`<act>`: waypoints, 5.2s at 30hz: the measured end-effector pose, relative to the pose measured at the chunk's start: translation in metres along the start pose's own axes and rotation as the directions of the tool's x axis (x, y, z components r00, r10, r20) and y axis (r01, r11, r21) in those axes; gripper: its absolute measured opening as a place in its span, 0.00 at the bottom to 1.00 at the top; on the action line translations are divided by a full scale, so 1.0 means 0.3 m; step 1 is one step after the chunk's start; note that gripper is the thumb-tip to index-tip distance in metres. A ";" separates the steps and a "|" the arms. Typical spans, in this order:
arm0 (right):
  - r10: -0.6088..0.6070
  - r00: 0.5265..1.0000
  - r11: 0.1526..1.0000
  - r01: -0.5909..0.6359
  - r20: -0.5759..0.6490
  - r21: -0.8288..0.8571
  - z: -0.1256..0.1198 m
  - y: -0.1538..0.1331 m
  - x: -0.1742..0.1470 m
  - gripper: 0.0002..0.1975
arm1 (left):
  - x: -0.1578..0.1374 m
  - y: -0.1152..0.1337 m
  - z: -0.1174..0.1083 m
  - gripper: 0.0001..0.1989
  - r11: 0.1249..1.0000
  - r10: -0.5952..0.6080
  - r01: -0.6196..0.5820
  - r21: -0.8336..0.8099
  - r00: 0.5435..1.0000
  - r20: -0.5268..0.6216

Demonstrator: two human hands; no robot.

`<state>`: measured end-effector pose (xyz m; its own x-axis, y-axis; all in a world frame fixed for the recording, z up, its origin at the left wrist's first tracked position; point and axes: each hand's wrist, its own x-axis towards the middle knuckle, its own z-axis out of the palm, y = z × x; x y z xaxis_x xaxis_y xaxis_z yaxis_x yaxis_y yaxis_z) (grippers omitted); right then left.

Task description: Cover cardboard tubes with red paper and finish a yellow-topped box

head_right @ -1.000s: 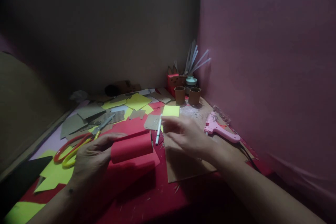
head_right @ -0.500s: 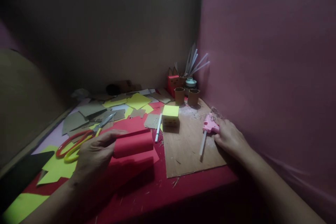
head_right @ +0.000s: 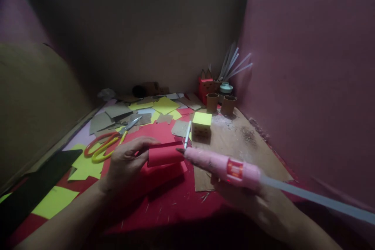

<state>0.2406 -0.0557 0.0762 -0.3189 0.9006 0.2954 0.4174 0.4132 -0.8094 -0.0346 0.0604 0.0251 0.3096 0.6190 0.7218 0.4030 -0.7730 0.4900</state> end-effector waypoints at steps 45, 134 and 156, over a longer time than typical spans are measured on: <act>0.020 0.980 0.994 -0.042 0.199 0.104 0.155 0.073 0.088 0.26 | 0.002 0.011 0.012 0.11 0.949 0.275 -0.287 0.133 0.956 0.101; 0.110 0.993 0.950 -0.095 -0.035 0.298 0.129 0.152 0.050 0.21 | -0.001 -0.007 -0.018 0.09 0.944 0.224 -0.240 0.227 0.970 0.094; 0.139 0.990 0.946 -0.129 -0.013 0.297 0.126 0.136 0.053 0.23 | -0.005 -0.001 -0.024 0.11 0.950 0.187 -0.207 0.233 0.977 0.105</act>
<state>0.2203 -0.0297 0.0288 -0.2465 0.9510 0.1865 0.1832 0.2347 -0.9547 -0.0414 0.0587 0.0274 0.4683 0.4750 0.7450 0.5193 -0.8301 0.2029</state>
